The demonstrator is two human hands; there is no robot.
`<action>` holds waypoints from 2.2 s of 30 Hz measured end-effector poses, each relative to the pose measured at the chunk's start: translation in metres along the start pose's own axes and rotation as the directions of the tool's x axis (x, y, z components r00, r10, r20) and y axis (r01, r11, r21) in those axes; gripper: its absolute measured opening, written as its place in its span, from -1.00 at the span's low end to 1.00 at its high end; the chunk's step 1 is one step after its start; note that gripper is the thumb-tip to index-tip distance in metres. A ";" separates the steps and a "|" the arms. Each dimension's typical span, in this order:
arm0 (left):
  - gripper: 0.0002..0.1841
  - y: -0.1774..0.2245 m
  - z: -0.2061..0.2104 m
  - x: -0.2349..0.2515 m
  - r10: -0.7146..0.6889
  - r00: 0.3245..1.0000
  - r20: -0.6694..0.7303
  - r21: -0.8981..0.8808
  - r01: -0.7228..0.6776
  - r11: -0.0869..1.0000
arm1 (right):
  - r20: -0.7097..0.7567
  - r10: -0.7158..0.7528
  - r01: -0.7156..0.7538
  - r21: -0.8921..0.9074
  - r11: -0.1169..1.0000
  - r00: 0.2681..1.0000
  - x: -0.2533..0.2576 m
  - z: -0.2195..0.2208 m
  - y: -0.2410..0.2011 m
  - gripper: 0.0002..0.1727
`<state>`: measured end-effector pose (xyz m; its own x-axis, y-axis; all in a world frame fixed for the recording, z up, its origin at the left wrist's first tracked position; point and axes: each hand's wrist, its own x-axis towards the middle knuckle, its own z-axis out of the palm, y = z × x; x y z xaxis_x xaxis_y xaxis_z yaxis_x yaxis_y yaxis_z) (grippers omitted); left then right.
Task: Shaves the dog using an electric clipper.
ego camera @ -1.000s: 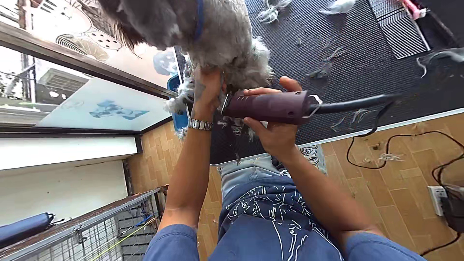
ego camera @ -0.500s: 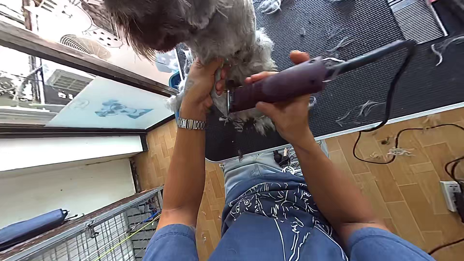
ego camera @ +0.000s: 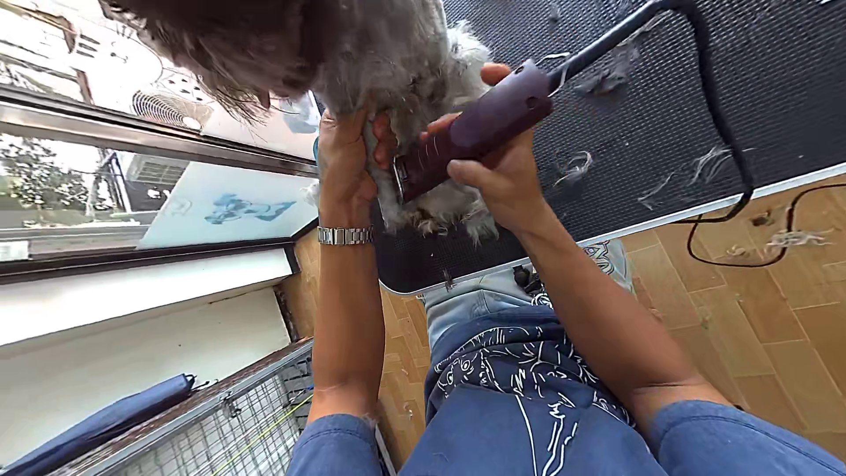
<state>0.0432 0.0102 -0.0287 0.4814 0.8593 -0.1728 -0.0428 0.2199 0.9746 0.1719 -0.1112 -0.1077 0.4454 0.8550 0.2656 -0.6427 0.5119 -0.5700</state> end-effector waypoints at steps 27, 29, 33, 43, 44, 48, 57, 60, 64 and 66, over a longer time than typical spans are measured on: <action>-0.40 0.001 0.007 0.003 -0.031 0.991 0.127 -0.203 0.057 0.978 | -0.240 0.402 -0.330 0.289 0.899 0.884 0.007 -0.027 0.021 -0.20; -0.39 0.003 0.006 0.002 -0.046 0.989 0.143 -0.233 0.079 0.969 | -0.282 0.409 -0.318 0.317 0.894 0.868 0.008 -0.033 0.021 -0.29; -0.35 0.004 0.007 0.001 -0.056 0.988 0.145 -0.259 0.092 0.962 | -0.334 0.404 -0.264 0.392 0.881 0.852 0.010 -0.027 0.020 -0.39; -0.36 0.006 0.008 -0.001 -0.046 0.986 0.161 -0.301 0.094 0.949 | -0.454 0.375 -0.230 0.343 0.911 0.808 -0.003 -0.018 0.022 -0.38; -0.36 0.005 0.009 -0.001 -0.045 0.985 0.164 -0.307 0.094 0.947 | -0.443 0.382 -0.233 0.354 0.906 0.811 -0.002 -0.016 0.021 -0.38; -0.34 0.005 0.009 0.000 -0.045 0.980 0.195 -0.312 0.106 0.944 | -0.282 0.498 -0.451 0.218 0.866 0.820 0.010 -0.010 0.019 -0.25; -0.33 0.007 0.006 0.000 -0.064 0.969 0.238 -0.327 0.142 0.934 | -0.250 0.527 -0.477 0.238 0.846 0.812 0.028 -0.016 0.012 -0.43; -0.34 0.006 0.006 -0.001 -0.080 0.962 0.262 -0.325 0.166 0.931 | -0.135 0.572 -0.555 0.145 0.819 0.809 0.026 -0.018 0.012 -0.34; -0.34 0.008 0.005 -0.004 -0.079 0.973 0.216 -0.252 0.134 0.958 | -0.277 0.441 -0.425 0.117 0.897 0.854 0.025 -0.031 -0.002 -0.32; -0.42 0.007 0.007 -0.005 -0.046 0.987 0.151 -0.209 0.078 0.975 | -0.341 0.303 -0.291 0.088 0.953 0.890 0.016 -0.027 -0.013 -0.29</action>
<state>0.0467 0.0045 -0.0204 0.6095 0.7686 -0.1943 -0.1875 0.3780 0.9066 0.2041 -0.1063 -0.1173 0.4142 0.8876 -0.2016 -0.7969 0.2466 -0.5515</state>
